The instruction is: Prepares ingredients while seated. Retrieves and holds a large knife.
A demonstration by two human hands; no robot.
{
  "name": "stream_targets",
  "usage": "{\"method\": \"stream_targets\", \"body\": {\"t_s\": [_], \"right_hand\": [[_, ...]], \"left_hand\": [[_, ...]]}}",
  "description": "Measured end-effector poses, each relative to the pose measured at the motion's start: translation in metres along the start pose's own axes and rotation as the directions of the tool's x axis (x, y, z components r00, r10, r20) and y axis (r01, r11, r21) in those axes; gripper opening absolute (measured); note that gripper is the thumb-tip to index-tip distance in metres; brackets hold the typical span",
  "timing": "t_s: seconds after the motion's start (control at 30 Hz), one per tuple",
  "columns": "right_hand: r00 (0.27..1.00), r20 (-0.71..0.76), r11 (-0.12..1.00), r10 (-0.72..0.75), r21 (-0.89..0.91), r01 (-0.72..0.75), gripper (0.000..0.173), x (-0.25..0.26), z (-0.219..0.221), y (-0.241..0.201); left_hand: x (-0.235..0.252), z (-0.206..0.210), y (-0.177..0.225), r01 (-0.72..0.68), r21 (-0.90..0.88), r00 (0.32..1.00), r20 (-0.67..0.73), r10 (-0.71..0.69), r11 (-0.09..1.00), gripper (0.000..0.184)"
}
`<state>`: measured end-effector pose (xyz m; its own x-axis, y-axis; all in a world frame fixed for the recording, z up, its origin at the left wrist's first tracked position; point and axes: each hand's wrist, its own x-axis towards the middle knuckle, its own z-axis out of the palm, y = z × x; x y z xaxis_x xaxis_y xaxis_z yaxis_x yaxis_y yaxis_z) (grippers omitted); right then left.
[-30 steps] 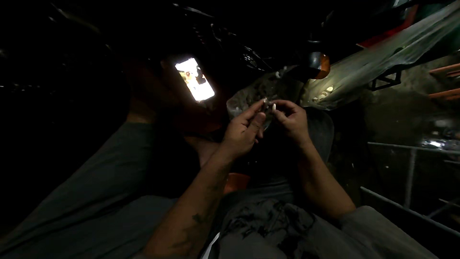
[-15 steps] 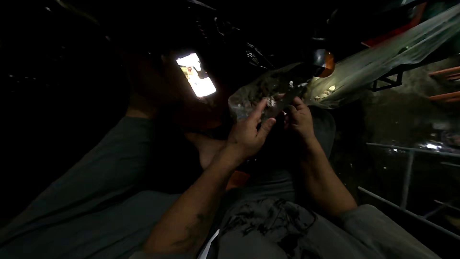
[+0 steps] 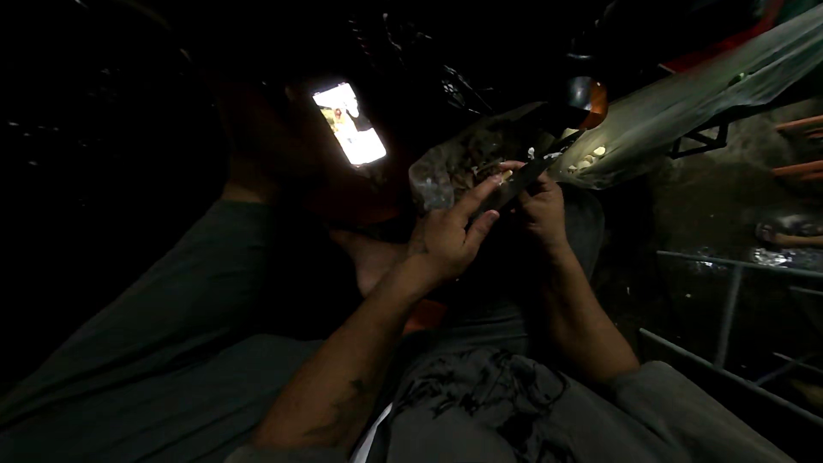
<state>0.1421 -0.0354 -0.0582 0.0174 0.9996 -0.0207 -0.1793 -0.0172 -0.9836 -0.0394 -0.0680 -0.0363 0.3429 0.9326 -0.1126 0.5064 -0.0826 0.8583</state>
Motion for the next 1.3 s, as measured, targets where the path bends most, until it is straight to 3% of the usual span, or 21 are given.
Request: {"method": "stream_targets", "body": {"t_s": [0.13,0.3,0.47,0.63,0.8,1.1,1.3], "right_hand": [[1.0,-0.026,0.999,-0.014,-0.037,0.013,0.022,-0.001,0.001,0.0],[0.998,-0.054,0.997,0.015,-0.074,-0.019,0.021,-0.001,0.003,-0.002],[0.998,-0.029,0.997,0.064,0.044,-0.063,0.022,-0.002,0.003,-0.004],[0.999,-0.013,1.0,0.029,-0.01,-0.029,0.023,-0.001,0.003,-0.003],[0.999,0.002,0.999,0.043,0.011,-0.043,0.024,-0.001,0.002,-0.003],[0.997,-0.045,0.998,0.058,-0.022,-0.059,0.017,-0.001,0.005,-0.005],[0.999,-0.022,0.999,0.044,-0.004,-0.045,0.032,0.001,0.0,-0.001]], "left_hand": [[0.0,0.004,0.001,-0.012,-0.032,0.999,-0.04,0.011,0.999,0.047],[0.007,0.006,-0.007,0.018,-0.248,1.0,-0.005,-0.019,0.968,0.045],[0.005,0.006,-0.005,-0.001,-0.201,1.0,0.002,0.001,0.98,0.053],[0.008,0.006,-0.005,-0.012,-0.157,1.0,0.016,0.015,0.988,0.05],[0.008,0.001,-0.001,0.059,-0.272,0.998,0.053,-0.046,0.961,0.046],[0.008,0.004,-0.005,0.042,-0.271,0.998,-0.023,-0.051,0.962,0.045],[0.011,0.003,-0.011,0.049,-0.348,0.987,-0.124,-0.098,0.936,0.044]]}}
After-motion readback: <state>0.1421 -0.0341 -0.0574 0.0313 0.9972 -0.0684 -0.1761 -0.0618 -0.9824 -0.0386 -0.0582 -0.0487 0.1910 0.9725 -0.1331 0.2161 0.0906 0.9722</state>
